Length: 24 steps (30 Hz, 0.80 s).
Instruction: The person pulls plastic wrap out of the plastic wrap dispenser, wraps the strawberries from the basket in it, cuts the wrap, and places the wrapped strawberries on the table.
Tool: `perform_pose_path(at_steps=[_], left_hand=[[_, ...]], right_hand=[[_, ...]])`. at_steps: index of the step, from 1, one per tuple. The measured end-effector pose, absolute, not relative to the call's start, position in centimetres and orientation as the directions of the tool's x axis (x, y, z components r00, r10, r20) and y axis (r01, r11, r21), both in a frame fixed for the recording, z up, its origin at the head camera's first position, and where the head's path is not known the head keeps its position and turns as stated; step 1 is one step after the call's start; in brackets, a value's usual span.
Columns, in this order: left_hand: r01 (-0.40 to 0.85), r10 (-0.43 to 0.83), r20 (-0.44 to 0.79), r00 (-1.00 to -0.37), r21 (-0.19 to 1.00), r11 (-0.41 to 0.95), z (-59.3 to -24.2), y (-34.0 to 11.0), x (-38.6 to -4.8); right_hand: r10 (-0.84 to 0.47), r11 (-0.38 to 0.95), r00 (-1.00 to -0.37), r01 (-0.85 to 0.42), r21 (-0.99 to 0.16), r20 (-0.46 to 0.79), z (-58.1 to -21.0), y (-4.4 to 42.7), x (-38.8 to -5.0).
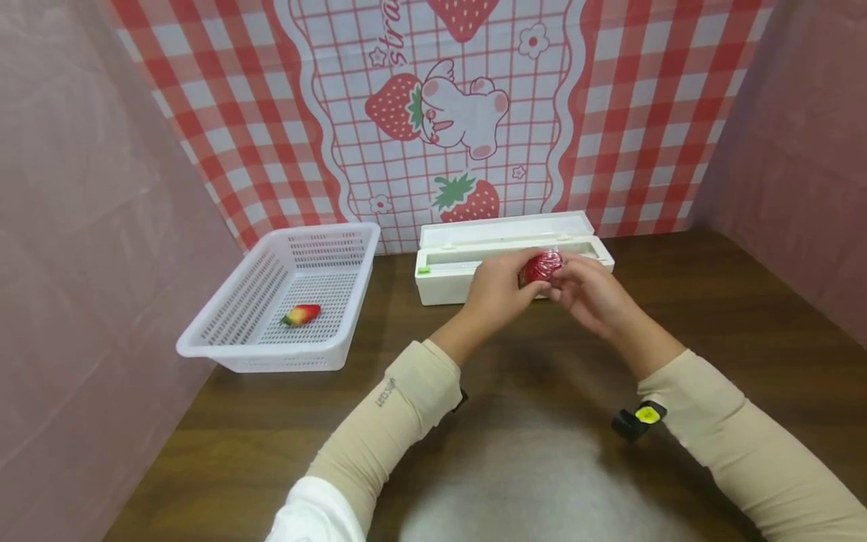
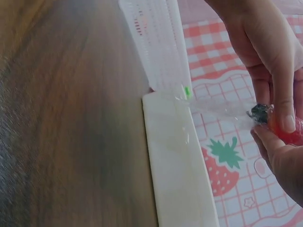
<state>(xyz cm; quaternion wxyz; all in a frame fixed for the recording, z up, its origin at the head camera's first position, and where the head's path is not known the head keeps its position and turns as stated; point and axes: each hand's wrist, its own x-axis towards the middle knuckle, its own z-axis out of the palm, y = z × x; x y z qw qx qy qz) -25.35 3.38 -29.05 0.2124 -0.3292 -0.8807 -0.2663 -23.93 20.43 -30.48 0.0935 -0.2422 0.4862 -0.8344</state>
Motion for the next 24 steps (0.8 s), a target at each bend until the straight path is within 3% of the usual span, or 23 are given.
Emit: perform_pose_path(at_steps=[4,11,16,19,24], left_hand=[[0.719,0.495,0.56,-0.664,0.297,0.629,-29.1,3.1,-25.7],[0.733,0.549,0.536,-0.642,0.219,0.644,-29.5,2.7,-26.2],[0.739,0.553,0.521,-0.65,0.264,0.619,-29.4,2.2,-26.3],[0.684,0.496,0.489,-0.717,0.361,0.634,-29.2,1.5,-26.3],[0.442,0.286,0.337,-0.897,0.693,0.57,-29.1,0.2,-26.1]], right_hand=[[-0.393,-0.498,-0.866,-0.082,-0.863,0.309,-30.7,20.4,-24.0],[-0.316,-0.233,-0.926,-0.136,-0.963,0.207,-30.8,20.5,-24.1],[-0.286,-0.224,-0.941,-0.121,-0.967,0.184,-30.7,20.4,-24.2],[-0.243,-0.195,-0.958,-0.107,-0.975,0.154,-30.6,20.5,-24.1],[-0.143,-0.176,-0.981,-0.102,-0.979,0.128,-30.4,20.9,-24.0]])
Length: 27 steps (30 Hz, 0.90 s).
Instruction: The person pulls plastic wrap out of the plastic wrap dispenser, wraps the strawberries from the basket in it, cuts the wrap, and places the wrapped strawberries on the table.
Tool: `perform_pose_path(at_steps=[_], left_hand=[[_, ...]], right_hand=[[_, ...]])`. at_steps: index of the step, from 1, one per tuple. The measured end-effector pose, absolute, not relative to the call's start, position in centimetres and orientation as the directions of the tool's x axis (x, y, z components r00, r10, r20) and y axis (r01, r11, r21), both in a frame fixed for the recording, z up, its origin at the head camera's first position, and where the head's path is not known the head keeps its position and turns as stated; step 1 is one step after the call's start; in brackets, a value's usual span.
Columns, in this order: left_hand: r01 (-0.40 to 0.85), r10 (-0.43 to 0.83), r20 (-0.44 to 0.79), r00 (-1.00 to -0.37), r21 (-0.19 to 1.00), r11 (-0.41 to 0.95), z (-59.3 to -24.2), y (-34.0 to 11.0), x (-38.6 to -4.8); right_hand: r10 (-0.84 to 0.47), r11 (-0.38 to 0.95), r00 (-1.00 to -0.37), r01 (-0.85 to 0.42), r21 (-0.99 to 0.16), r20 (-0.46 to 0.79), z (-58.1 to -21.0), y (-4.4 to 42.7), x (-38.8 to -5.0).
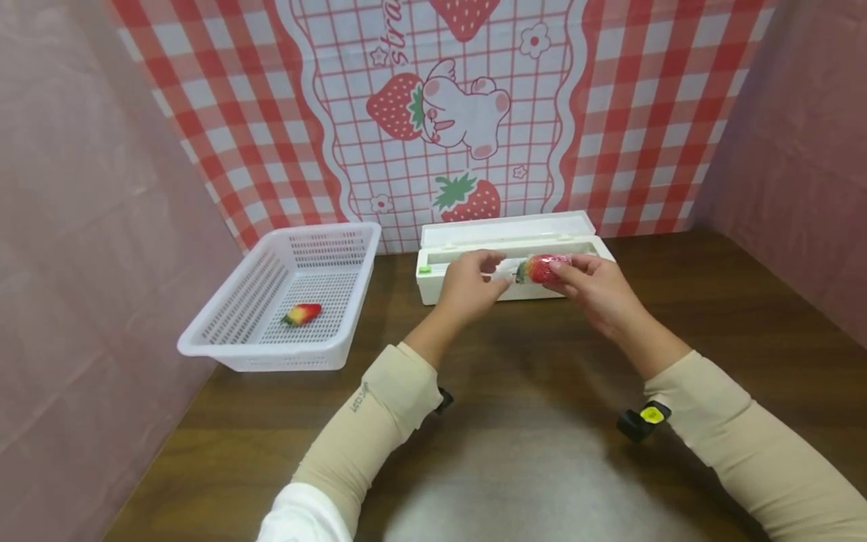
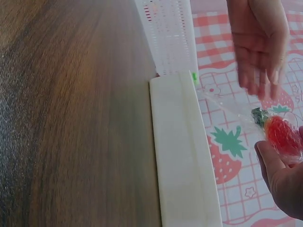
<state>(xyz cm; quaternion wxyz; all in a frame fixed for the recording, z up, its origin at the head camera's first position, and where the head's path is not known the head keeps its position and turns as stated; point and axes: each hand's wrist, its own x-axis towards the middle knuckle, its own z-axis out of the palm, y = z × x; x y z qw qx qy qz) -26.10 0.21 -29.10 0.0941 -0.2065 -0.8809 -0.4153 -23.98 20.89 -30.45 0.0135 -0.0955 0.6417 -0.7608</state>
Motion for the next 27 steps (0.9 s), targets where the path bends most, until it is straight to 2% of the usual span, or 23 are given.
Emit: perform_pose_path(at_steps=[3,6,10,14,18,21,27], left_hand=[[0.278,0.18,0.219,-0.959,0.85,0.447,-29.3,-0.1,-26.2],[0.167,0.154,0.123,-0.98,0.932,0.321,-29.8,-0.1,-26.4],[0.06,0.226,0.033,-0.974,0.991,0.116,-30.3,0.2,-26.6],[-0.025,0.311,-0.003,-0.95,0.997,-0.068,-30.4,0.7,-26.7],[-0.073,0.348,-0.016,-0.937,0.986,-0.151,-30.3,0.9,-26.5],[-0.082,0.363,-0.018,-0.931,0.984,-0.16,-30.4,0.8,-26.6],[-0.108,0.38,-0.02,-0.925,0.971,-0.212,-30.5,0.6,-26.9]], right_hand=[[-0.116,-0.203,-0.983,-0.12,-0.972,0.145,-30.4,21.1,-23.9],[-0.117,-0.222,-0.978,-0.142,-0.965,0.171,-30.4,21.0,-23.9],[-0.128,-0.228,-0.973,-0.161,-0.96,0.193,-30.5,20.6,-23.8],[-0.138,-0.236,-0.971,-0.157,-0.959,0.193,-30.7,20.4,-23.7],[-0.152,-0.239,-0.968,-0.158,-0.958,0.197,-30.7,20.1,-23.6],[-0.174,-0.245,-0.962,-0.163,-0.956,0.209,-30.6,20.0,-23.5],[-0.238,-0.345,-0.94,-0.154,-0.926,0.245,-30.6,20.0,-23.6]])
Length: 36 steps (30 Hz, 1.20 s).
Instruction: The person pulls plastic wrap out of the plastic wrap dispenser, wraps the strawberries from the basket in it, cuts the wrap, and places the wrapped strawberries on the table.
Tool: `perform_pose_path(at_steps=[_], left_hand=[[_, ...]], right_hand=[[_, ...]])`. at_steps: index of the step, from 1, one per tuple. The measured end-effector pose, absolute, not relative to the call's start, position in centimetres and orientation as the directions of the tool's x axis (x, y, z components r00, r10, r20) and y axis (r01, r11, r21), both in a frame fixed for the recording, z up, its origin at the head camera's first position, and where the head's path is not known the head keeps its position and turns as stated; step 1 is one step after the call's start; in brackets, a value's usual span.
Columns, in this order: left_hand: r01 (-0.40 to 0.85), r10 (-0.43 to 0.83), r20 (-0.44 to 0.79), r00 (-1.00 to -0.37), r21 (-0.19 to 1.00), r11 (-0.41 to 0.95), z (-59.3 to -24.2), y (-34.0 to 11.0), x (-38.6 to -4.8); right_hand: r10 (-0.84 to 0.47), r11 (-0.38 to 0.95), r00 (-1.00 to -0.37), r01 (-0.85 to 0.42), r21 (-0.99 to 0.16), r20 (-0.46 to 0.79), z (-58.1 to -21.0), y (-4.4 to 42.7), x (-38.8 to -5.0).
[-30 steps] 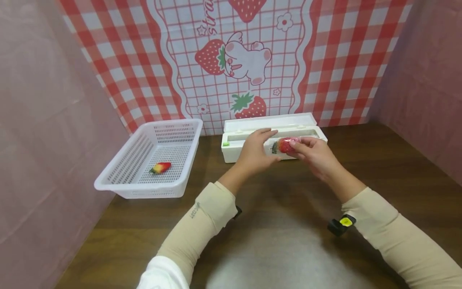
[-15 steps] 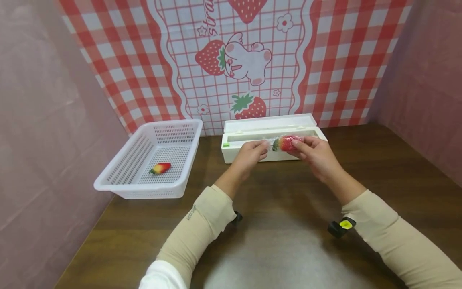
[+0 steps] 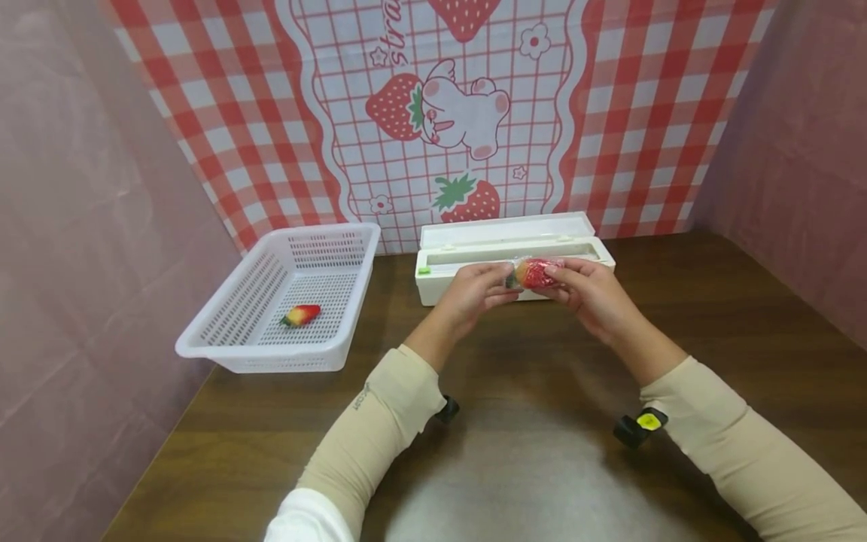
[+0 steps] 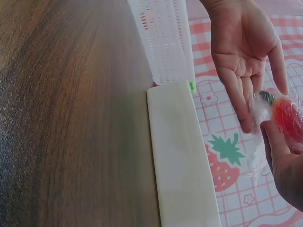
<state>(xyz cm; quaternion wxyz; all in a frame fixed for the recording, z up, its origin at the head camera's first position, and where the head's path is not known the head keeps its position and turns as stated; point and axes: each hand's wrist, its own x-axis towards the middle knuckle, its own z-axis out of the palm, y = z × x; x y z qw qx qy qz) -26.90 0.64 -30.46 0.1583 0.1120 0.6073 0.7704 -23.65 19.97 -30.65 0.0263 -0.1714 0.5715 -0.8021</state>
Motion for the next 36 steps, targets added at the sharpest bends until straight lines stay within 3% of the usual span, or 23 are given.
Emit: perform_pose_path(at_steps=[6,13,15,20,24,36], left_hand=[[-0.111,0.37,-0.01,-0.929,0.961,-0.253,-30.6,0.8,-27.1],[-0.105,0.361,0.008,-0.933,0.951,-0.291,-30.5,0.7,-26.9],[-0.116,0.363,0.002,-0.932,0.947,-0.301,-30.4,0.7,-26.8],[-0.134,0.388,-0.01,-0.922,0.946,-0.296,-30.1,0.6,-26.7],[-0.14,0.376,-0.026,-0.926,0.95,-0.279,-30.1,0.4,-26.7],[-0.109,0.328,-0.05,-0.944,0.98,-0.164,-30.7,0.1,-27.0]], right_hand=[[-0.27,-0.369,-0.929,-0.144,-0.918,0.254,-30.8,20.2,-23.9],[-0.247,-0.185,-0.956,-0.112,-0.976,0.156,-30.8,21.1,-23.9],[-0.31,-0.213,-0.944,-0.045,-0.976,0.111,-31.0,21.4,-24.1],[-0.433,-0.431,-0.9,0.151,-0.889,0.057,-31.4,21.8,-24.6],[-0.379,-0.494,-0.923,0.133,-0.859,0.075,-31.2,22.0,-24.4],[-0.229,-0.331,-0.972,0.038,-0.943,0.042,-30.5,21.8,-23.9]])
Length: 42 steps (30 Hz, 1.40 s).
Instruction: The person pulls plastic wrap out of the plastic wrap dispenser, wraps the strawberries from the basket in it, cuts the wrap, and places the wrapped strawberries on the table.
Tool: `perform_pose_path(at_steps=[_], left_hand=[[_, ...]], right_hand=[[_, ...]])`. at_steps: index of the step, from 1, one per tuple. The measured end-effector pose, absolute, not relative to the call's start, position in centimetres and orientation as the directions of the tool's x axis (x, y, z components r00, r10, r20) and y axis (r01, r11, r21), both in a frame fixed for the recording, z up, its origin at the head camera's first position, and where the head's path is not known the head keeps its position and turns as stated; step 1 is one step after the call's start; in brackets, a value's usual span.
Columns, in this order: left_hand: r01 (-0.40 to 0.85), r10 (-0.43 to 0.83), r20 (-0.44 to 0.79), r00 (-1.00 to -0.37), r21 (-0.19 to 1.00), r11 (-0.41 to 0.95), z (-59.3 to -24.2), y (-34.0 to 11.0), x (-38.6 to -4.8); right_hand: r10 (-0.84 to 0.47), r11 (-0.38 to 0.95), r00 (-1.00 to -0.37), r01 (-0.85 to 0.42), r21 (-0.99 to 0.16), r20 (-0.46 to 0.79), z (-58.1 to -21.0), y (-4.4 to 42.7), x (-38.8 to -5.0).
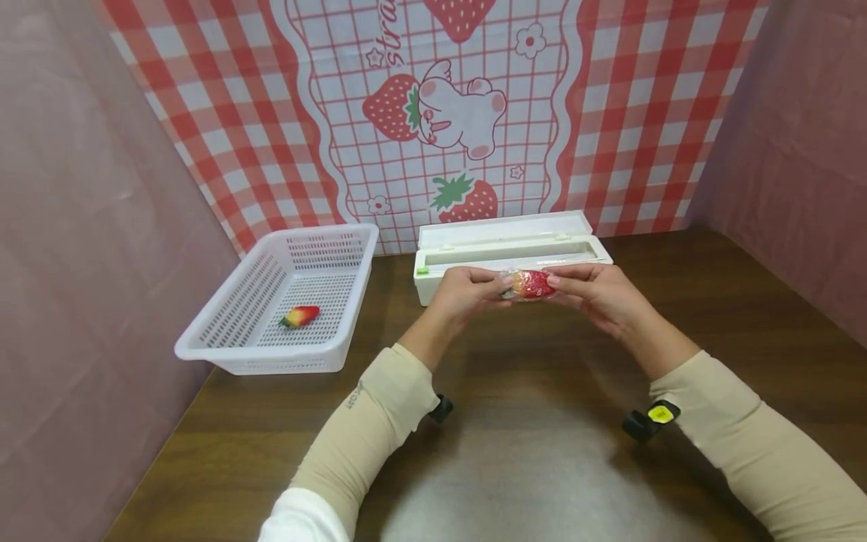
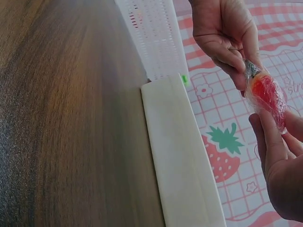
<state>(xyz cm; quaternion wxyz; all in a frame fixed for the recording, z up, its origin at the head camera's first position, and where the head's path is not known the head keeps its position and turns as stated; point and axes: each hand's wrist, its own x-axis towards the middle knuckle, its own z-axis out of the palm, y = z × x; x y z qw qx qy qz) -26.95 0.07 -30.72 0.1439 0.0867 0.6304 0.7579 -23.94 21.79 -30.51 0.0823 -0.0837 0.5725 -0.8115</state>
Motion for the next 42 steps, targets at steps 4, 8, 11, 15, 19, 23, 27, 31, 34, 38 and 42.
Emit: perform_pose_path(at_steps=[4,8,11,15,19,23,27,31,34,38,42], left_hand=[[-0.129,0.338,-0.06,-0.939,0.975,-0.184,-30.9,0.0,-27.1],[-0.161,0.373,-0.089,-0.924,0.973,-0.166,-30.7,-0.3,-27.3],[-0.057,0.395,-0.036,-0.918,0.998,-0.04,-30.3,-0.8,-27.4],[0.364,0.475,0.176,-0.862,0.867,0.341,-29.6,-0.8,-27.2],[0.668,0.62,0.28,-0.733,0.469,0.578,-28.5,-0.1,-26.7],[0.725,0.678,0.257,-0.689,0.267,0.635,-27.9,0.5,-26.3],[0.708,0.659,0.258,-0.706,0.248,0.661,-28.1,0.5,-26.2],[0.687,0.63,0.277,-0.726,0.256,0.68,-28.7,-0.4,-26.4],[0.666,0.602,0.287,-0.745,0.261,0.699,-29.1,-1.4,-26.4],[0.64,0.574,0.287,-0.767,0.28,0.716,-29.5,-2.7,-26.3],[0.602,0.541,0.265,-0.798,0.324,0.73,-29.9,-3.8,-26.2]], right_hand=[[-0.233,-0.338,-0.972,0.039,-0.94,0.043,-30.6,21.7,-24.1],[-0.231,-0.336,-0.972,0.043,-0.941,0.038,-30.7,21.9,-24.1],[-0.239,-0.316,-0.97,0.029,-0.948,0.05,-30.8,22.1,-24.1],[-0.274,-0.235,-0.959,-0.011,-0.972,0.077,-31.1,22.0,-24.1],[-0.307,-0.164,-0.947,-0.039,-0.986,0.088,-31.5,21.5,-24.3],[-0.32,-0.141,-0.944,-0.039,-0.989,0.083,-31.6,21.1,-24.4],[-0.324,-0.113,-0.944,-0.031,-0.993,0.066,-31.5,21.2,-24.3],[-0.31,0.0,-0.948,-0.073,-0.997,0.069,-31.1,21.6,-24.0],[-0.291,0.147,-0.952,-0.145,-0.978,0.098,-30.8,21.9,-23.8],[-0.283,0.27,-0.949,-0.221,-0.937,0.142,-30.7,22.2,-23.6],[-0.287,0.394,-0.935,-0.314,-0.864,0.209,-31.2,22.3,-23.6]])
